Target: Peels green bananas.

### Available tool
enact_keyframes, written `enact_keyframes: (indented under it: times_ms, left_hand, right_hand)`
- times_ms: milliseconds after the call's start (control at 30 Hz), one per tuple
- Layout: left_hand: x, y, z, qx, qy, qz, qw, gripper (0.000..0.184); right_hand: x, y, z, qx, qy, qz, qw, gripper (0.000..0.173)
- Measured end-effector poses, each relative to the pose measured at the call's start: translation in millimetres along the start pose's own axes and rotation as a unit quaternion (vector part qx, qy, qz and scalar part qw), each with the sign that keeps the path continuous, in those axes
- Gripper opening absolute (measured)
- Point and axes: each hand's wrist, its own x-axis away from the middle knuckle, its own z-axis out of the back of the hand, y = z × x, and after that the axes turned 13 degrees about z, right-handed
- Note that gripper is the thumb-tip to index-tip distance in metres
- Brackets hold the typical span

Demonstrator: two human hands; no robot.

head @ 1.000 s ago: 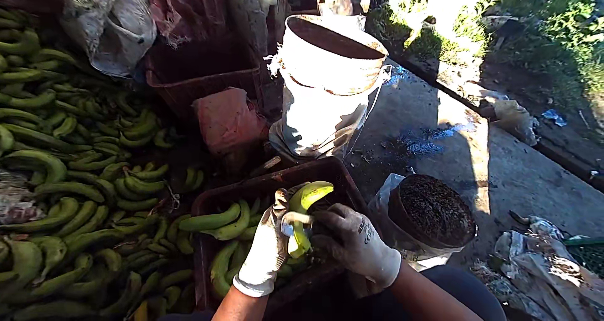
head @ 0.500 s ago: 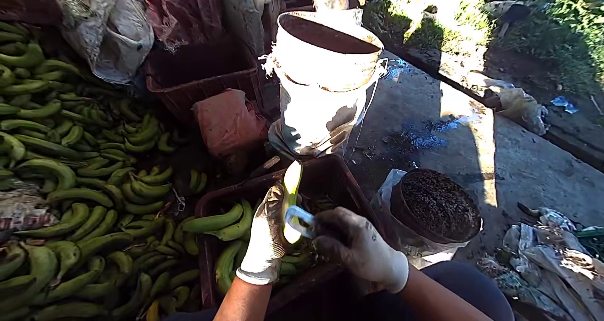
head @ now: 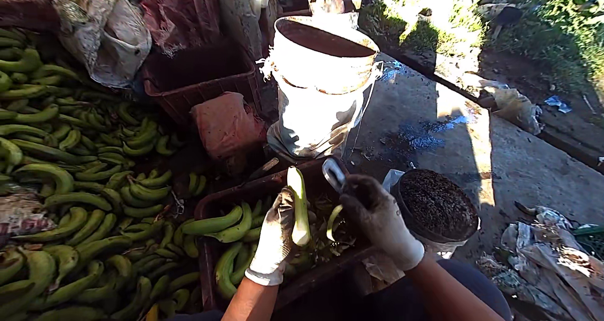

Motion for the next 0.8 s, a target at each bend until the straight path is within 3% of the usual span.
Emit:
enact_keyframes:
  times_ms: [100,200,300,367,467,533,600,700,800]
  left_hand:
    - [-2.6,3.1,7.6,-0.003,0.025,-0.088,0.996,0.039]
    - [2.6,5.2,11.6,0.046,-0.019,-0.073,0.996,0.039]
    - [12.1,2.4,9.0,0.004,-0.054,-0.048,0.997,0.028]
    - [16.1,1.9,5.9,-0.041,-0.066,0.022,0.997,0.031]
    - [19.8,3.5,-1.3,-0.064,-0.134,0.112,0.983,0.043]
    - [15.6,-0.7,-0.1,-0.041,-0.138,0.118,0.983,0.047]
    - [6.1,-2.5,4.4,-0.024,-0.08,0.057,0.995,0.041]
    - [-2.7,1.3,7.1,-0.029,0.04,-0.103,0.993,0.037]
    - [-2.6,7.3,7.6,0.003,0.12,-0.157,0.98,0.037]
  right_hand:
    - [25.5,-12.9,-19.5,-0.032,-0.135,0.038,0.99,0.039]
    - [30.8,-9.6,-31.2,0.008,-0.209,0.062,0.976,0.04]
    - [13.8,5.5,-32.2,0.07,-0.116,0.119,0.984,0.04]
    - [-4.0,19.2,-27.9,0.125,-0.013,0.129,0.984,0.037]
    - [-27.0,34.9,-4.7,0.164,0.051,0.015,0.985,0.042]
    - [-29.8,33.6,7.5,0.145,0.061,-0.039,0.987,0.047]
    - [-19.5,20.5,3.2,0.108,0.051,-0.034,0.992,0.047]
    - [15.4,-5.6,-23.3,0.043,-0.025,0.011,0.999,0.048]
    - [39.9,-17.6,-43.9,0.041,-0.111,0.066,0.991,0.045]
